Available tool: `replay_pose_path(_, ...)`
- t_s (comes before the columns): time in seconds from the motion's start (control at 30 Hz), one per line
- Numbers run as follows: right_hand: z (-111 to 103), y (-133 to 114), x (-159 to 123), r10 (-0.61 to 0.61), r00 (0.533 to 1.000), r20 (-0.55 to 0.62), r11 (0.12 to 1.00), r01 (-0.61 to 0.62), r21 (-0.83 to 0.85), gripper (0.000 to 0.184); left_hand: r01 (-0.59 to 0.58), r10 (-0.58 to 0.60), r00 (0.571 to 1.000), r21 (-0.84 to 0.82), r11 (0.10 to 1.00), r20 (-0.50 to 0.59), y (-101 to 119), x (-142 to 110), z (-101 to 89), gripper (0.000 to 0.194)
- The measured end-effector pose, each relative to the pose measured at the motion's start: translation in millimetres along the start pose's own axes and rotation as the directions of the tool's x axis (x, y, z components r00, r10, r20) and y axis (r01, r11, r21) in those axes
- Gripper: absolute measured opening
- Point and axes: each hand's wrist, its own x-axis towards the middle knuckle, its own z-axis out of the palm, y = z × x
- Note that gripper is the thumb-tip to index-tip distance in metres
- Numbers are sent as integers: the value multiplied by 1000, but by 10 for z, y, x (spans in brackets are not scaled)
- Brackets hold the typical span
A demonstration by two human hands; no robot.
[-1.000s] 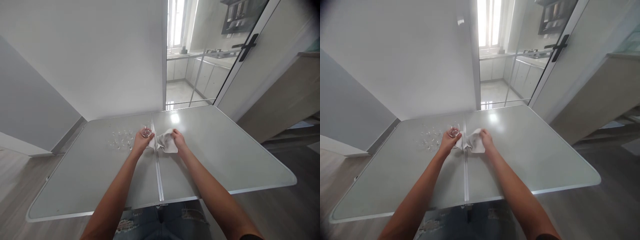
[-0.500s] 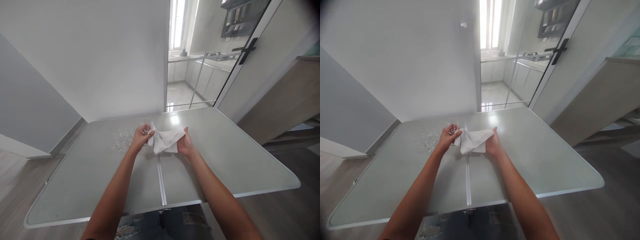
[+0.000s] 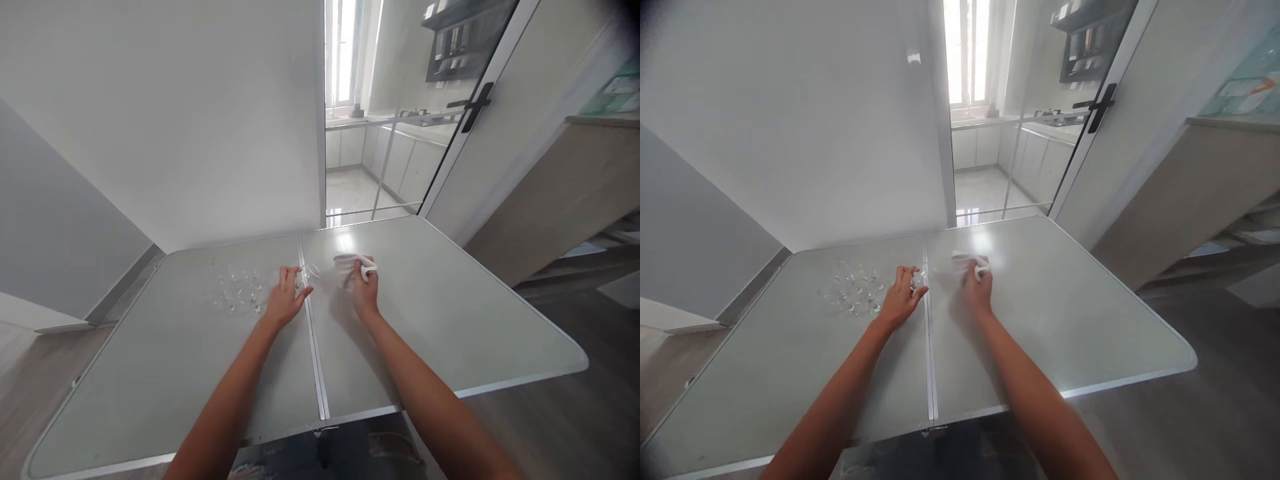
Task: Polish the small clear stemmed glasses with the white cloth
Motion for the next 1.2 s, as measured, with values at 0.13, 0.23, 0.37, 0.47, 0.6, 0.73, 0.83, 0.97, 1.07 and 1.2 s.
replay_pose_path(0.13, 139, 19, -198, -200, 951, 236, 946, 250, -205, 17, -29, 34, 998, 111, 993, -51, -100, -93, 155, 54)
replay_pose_path(0.23, 184, 103, -203, -154, 910, 384, 938, 256, -231, 16, -46, 58, 992, 108, 993, -116, -203, -146, 213, 54)
replay_pose_path(0.37, 137, 203, -146, 3, 869, 495, 968, 123, -221, 27, -109, 115, 991, 80, 991, -74, -296, -177, 221, 44)
replay_pose_path(0.47, 100, 205, -126, 56, 835, 548, 971, 82, -224, 43, -132, 135, 988, 45, 990, -71, -310, -170, 236, 42)
replay_pose_path(0.6, 95, 133, -106, 29, 837, 547, 970, 108, -216, 57, -114, 119, 986, 47, 992, -114, -309, -153, 283, 49)
replay_pose_path(0.73, 97, 136, -73, -34, 858, 512, 969, 154, -194, 46, -79, 91, 992, 124, 989, -93, -333, -131, 324, 41)
replay_pose_path(0.83, 83, 213, -39, -62, 883, 464, 975, 154, -162, 49, -77, 89, 993, 136, 988, -79, -367, -109, 352, 40)
replay_pose_path(0.97, 60, 341, 22, -131, 900, 415, 959, 221, -178, 52, -86, 105, 982, 124, 989, -154, -415, -86, 395, 42)
replay_pose_path(1.07, 44, 413, 71, -174, 895, 411, 924, 293, -246, 47, -116, 135, 980, 129, 985, -149, -435, -86, 414, 37)
replay_pose_path(1.2, 8, 432, 107, -54, 883, 466, 940, 202, -274, 50, -150, 159, 979, 77, 986, -126, -433, -97, 403, 30)
